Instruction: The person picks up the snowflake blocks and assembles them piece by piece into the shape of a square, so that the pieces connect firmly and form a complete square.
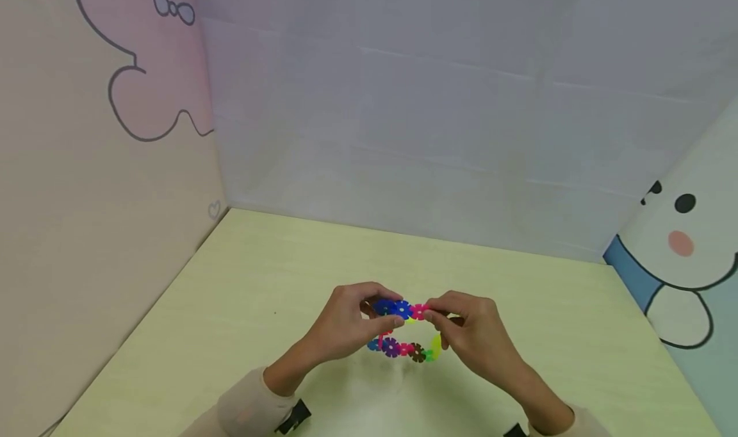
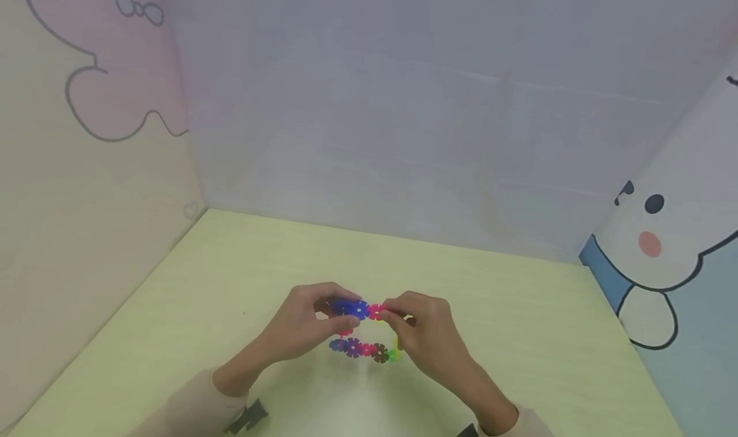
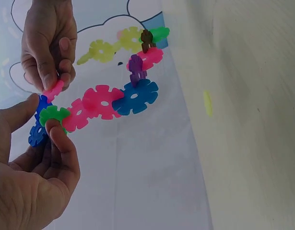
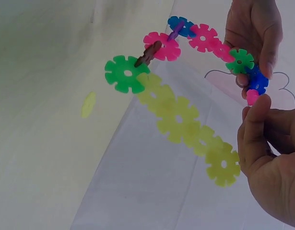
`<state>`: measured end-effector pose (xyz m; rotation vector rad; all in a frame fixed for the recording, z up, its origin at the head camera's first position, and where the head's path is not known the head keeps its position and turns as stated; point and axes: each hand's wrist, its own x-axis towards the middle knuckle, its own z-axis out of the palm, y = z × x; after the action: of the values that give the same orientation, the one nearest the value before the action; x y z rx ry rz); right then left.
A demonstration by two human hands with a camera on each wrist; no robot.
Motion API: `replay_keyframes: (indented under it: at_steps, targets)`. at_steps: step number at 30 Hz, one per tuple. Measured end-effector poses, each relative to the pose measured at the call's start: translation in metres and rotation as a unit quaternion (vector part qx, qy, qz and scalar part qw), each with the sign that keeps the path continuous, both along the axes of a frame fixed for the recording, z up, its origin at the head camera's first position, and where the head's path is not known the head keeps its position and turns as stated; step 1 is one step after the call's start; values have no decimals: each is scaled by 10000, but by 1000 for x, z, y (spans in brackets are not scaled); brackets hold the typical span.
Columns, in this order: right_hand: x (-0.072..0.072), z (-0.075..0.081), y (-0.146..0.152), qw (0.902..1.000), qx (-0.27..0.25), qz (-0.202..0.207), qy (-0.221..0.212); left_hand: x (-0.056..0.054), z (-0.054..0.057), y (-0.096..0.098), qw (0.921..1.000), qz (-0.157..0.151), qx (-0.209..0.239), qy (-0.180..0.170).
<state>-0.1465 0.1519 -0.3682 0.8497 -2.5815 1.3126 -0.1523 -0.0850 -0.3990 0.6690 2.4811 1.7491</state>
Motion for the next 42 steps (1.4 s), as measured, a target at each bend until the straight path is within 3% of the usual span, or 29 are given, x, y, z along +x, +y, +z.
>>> replay_keyframes:
  at_steps: [7, 17, 22, 24, 27, 30, 32, 35, 39, 42]
  targets:
    - [-2, -5, -4, 9988, 137, 5, 473, -2, -2, 2, 9999, 40, 2, 129]
    - [-4, 5, -9, 9991, 418, -52, -36, -4, -2, -3, 9991, -117, -340, 209]
    - [-7, 14, -4, 9985, 373, -156, -370, -1, -2, -5, 9988, -130, -472, 1]
    - [-13, 19, 2, 9982, 265, -303, -437, 0, -3, -6, 9984, -117, -544, -40]
    - [-34, 24, 9, 9966, 272, -586, -513, 4, -3, -10, 9975, -74, -709, -7]
    - [-69, 8, 10, 9931, 823, -645, -536, 10, 0, -16, 9976, -67, -681, -45]
    - [-91, -12, 8, 9863, 1455, -402, -664, 15, 2, -19, 9982, -92, -586, -113]
    - [-111, -44, 5, 9634, 2509, 196, -922, 20, 4, -22, 9987, -142, -457, -168]
    - [-115, -70, 0, 9328, 3346, 606, -1196, 24, 6, -24, 9988, -99, -471, -117]
    - [-111, -74, -4, 9258, 3522, 638, -1214, 25, 7, -26, 9986, -11, -507, -115]
